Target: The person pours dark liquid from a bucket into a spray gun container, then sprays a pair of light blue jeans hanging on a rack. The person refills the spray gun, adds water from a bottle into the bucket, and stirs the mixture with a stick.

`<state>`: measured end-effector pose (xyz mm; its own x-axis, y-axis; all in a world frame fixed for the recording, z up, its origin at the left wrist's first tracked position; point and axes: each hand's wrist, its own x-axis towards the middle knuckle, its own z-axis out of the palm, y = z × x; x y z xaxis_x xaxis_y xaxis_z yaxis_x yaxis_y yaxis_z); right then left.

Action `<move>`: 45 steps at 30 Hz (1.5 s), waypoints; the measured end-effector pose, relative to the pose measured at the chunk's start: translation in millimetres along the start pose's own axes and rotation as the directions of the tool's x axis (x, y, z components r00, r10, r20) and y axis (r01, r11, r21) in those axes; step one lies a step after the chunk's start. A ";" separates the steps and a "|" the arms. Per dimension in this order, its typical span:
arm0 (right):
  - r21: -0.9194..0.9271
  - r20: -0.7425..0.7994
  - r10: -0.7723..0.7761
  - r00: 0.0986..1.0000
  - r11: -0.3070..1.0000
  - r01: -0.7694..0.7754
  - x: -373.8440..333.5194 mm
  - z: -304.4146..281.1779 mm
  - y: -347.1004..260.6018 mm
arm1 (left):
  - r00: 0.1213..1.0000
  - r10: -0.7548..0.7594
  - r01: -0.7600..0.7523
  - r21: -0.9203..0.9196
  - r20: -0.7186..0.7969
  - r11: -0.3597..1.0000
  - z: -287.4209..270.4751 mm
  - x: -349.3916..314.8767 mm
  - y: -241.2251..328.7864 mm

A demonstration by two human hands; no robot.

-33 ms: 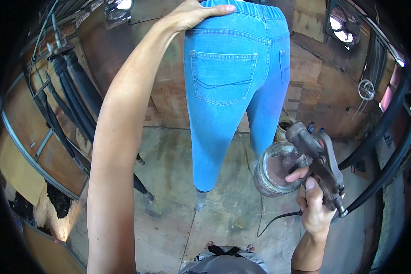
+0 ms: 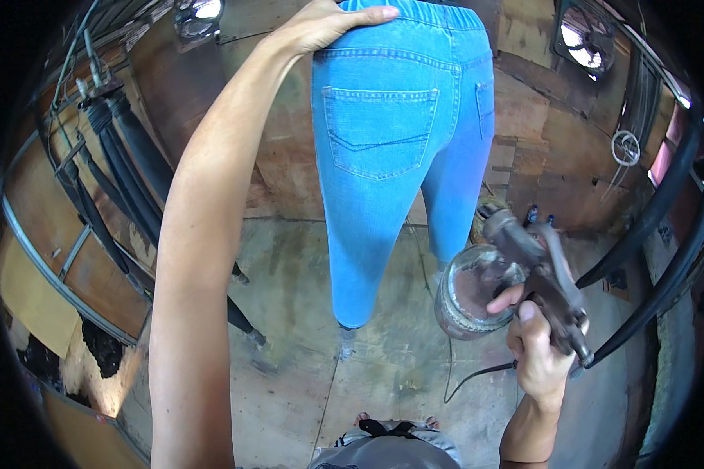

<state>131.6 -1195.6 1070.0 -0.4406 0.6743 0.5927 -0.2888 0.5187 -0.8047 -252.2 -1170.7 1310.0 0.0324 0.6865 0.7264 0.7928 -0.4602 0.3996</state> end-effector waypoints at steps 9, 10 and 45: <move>-0.334 0.108 0.417 0.902 0.870 -0.362 -7.5 20.4 50.2 | 0.997 0.051 -0.054 -0.060 -0.053 0.997 17.8 11.4 9.6; -0.288 0.116 0.348 0.930 0.908 -0.304 -6.8 19.9 47.8 | 0.999 0.049 -0.050 -0.074 -0.013 0.996 22.7 13.9 12.2; -0.196 0.109 0.337 0.935 0.930 -0.312 -22.4 14.7 39.0 | 0.944 -0.048 0.211 0.485 -0.326 0.849 45.6 19.5 40.6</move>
<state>117.8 -1198.2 1024.8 -0.6018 0.7480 0.2799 0.0353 0.3750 -0.9264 -191.5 -1150.4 1314.9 -0.2061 0.4870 0.8487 0.9749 0.0276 0.2210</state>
